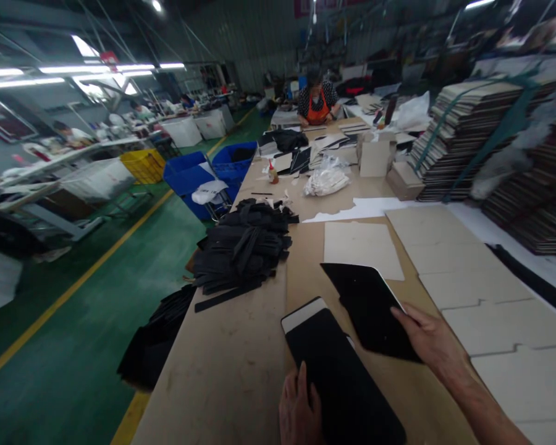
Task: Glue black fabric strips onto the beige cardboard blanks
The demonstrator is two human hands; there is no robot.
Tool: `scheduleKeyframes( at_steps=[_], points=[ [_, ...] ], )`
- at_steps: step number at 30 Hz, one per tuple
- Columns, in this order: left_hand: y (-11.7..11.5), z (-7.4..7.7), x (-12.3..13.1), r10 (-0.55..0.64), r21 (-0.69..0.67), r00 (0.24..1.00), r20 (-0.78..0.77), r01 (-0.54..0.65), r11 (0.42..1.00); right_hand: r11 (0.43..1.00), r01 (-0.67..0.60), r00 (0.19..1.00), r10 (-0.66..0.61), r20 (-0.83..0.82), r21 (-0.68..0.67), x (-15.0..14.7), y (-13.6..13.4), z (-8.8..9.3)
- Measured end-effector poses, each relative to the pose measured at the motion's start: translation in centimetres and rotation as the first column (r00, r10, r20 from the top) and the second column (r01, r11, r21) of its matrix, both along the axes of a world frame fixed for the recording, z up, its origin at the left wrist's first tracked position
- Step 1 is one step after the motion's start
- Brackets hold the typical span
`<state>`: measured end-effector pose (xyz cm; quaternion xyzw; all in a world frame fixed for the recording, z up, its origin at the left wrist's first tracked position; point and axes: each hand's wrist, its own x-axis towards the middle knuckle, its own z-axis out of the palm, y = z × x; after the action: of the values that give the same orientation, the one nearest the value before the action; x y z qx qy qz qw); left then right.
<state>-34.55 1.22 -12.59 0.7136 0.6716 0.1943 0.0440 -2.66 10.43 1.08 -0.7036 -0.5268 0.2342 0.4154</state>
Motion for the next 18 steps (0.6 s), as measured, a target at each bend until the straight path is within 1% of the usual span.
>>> scheduleKeyframes(
  at_steps=[1,2,3,4,5,6,7,9,11,14,18],
  points=[
    [0.0,-0.1,-0.2,-0.005,0.013,1.000,-0.009,0.005,1.000,0.994,-0.023,0.995,0.014,0.096,0.102,1.0,1.2,-0.2],
    [0.1,-0.3,-0.3,-0.011,0.028,1.000,-0.018,0.011,1.000,0.982,-0.078,0.976,0.040,0.216,0.170,1.8,2.5,-0.9],
    [0.1,-0.6,-0.4,-0.019,0.043,1.000,-0.025,0.020,0.999,0.970,-0.137,0.934,0.060,0.352,0.199,2.3,3.7,-2.0],
    [0.1,-0.9,-0.4,-0.023,0.060,0.999,-0.031,0.024,0.998,0.965,-0.190,0.877,0.082,0.474,0.183,2.5,4.8,-3.4],
    [0.2,-1.2,-0.4,-0.017,0.081,0.999,-0.034,0.020,0.997,0.965,-0.223,0.817,0.109,0.567,0.136,2.4,5.7,-5.1],
    [0.2,-1.5,-0.3,-0.006,0.108,0.999,-0.034,0.010,0.994,0.967,-0.239,0.780,0.136,0.611,0.090,2.1,6.4,-6.8],
    [0.3,-1.8,-0.2,0.010,0.142,0.999,-0.033,-0.005,0.990,0.967,-0.248,0.761,0.162,0.629,0.051,1.8,6.8,-8.5],
    [0.5,-2.2,0.0,0.036,0.207,0.999,-0.033,-0.029,0.978,0.968,-0.250,0.751,0.191,0.632,0.004,1.0,6.9,-11.3],
    [0.6,-2.4,0.1,0.038,0.250,0.999,-0.031,-0.029,0.968,0.969,-0.245,0.743,0.204,0.638,-0.024,0.5,6.6,-13.2],
    [0.8,-2.5,0.3,0.044,0.276,0.999,-0.014,-0.038,0.960,0.966,-0.255,0.734,0.224,0.641,-0.045,0.2,6.0,-14.4],
    [0.9,-2.7,0.1,0.067,0.285,0.998,-0.012,-0.061,0.957,0.955,-0.292,0.738,0.254,0.625,-0.043,-0.2,6.2,-14.7]
  ],
)
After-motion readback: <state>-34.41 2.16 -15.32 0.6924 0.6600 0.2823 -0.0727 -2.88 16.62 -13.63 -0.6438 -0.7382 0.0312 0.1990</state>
